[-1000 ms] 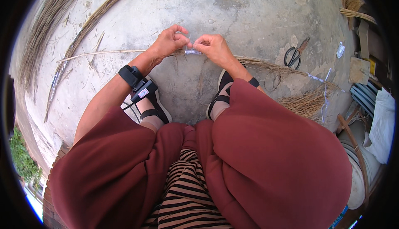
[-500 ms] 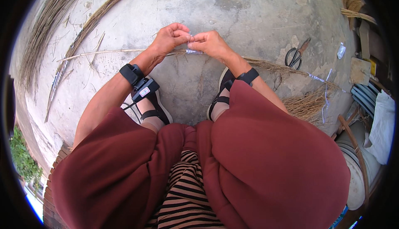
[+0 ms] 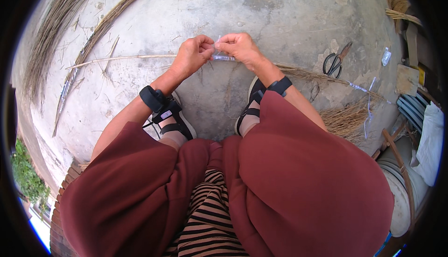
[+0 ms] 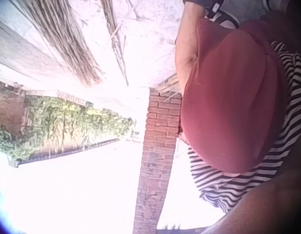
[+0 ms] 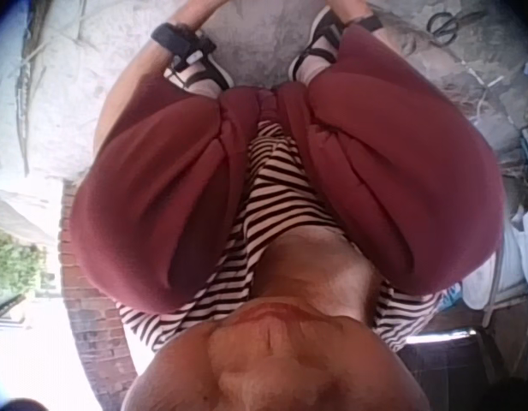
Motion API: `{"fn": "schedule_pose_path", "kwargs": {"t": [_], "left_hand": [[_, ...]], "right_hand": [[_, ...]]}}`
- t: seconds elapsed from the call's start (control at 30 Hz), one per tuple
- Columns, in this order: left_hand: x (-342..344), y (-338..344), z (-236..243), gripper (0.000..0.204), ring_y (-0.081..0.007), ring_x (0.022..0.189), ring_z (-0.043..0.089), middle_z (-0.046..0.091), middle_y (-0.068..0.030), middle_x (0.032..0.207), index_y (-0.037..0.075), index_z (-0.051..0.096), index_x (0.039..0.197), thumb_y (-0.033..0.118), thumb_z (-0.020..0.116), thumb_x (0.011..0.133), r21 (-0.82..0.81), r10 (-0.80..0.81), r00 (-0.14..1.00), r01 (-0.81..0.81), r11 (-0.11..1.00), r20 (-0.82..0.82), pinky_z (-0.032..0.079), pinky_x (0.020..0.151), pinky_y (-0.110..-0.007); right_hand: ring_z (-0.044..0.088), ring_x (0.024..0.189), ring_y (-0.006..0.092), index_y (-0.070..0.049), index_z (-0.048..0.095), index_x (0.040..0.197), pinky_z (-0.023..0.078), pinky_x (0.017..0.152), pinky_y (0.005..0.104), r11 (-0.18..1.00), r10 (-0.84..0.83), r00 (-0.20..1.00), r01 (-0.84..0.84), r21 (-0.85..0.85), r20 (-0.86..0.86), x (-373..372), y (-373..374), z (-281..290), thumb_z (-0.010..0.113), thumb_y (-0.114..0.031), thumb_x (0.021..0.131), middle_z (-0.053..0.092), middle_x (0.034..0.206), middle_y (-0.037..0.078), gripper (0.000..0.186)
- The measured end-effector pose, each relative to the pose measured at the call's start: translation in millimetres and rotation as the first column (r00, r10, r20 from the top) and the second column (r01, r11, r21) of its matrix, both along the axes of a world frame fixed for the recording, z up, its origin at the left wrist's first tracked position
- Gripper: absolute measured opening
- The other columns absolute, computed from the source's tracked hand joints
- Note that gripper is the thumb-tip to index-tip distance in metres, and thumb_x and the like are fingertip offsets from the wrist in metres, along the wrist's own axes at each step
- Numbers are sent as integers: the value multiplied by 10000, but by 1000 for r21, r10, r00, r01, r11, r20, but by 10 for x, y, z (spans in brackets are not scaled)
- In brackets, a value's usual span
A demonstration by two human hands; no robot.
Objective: The person wraps plastic tape around a bundle of dried grass stalks and ties it to a long stick by hand.
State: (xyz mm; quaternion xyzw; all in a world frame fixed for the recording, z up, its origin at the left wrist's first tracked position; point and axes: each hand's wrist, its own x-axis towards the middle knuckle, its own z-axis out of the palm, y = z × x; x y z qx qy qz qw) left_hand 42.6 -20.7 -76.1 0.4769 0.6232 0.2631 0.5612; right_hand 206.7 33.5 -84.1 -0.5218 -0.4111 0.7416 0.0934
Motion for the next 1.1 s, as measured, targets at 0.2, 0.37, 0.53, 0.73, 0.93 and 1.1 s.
{"fn": "schedule_pose_path", "kwargs": {"t": [0.2,0.37,0.53,0.73,0.93,1.1], "left_hand": [[23,62,-49,137,-111,560,578,613,-104,664,-58,591,807,55,616,734,10,-99,992,100,995,-83,473,535,-239],[-16,147,-92,139,-110,527,564,616,-98,666,-52,596,815,41,635,720,-210,-67,992,88,974,107,453,503,-227],[-24,188,-16,229,-98,511,533,613,-99,699,-37,505,953,-17,580,737,-350,93,966,-3,937,242,418,463,-201],[-38,213,-71,203,-90,505,509,606,-86,703,-8,508,932,-46,553,738,-407,121,940,20,913,319,415,460,-199],[-17,187,-108,92,-103,564,549,613,-72,719,-28,592,825,-28,589,733,-399,116,937,28,917,331,433,503,-189],[-16,180,-72,100,-103,586,562,614,-72,712,-28,607,830,-2,613,734,-331,-3,941,121,936,337,442,531,-196]], "right_hand": [[450,605,38,-41,635,834,357,547,176,993,88,996,-90,70,21,-2,-52,12,616,-171,794,544,678,-40,137],[465,613,37,-25,620,849,364,540,178,994,21,1000,-22,106,9,-6,-54,40,623,-133,786,570,703,-24,125],[503,601,50,-6,586,902,394,531,193,994,-41,999,43,99,-24,-23,-48,99,646,-96,759,591,703,6,180],[552,587,78,8,564,932,429,526,213,977,-33,998,20,210,57,-23,-42,75,663,-91,735,613,686,41,241],[567,604,80,9,564,919,441,528,216,933,17,993,-56,355,113,-33,-44,59,663,-108,726,618,668,49,247],[570,613,84,9,563,907,453,551,219,895,39,993,-83,437,108,-46,-52,51,644,-94,728,620,683,48,222]]}}
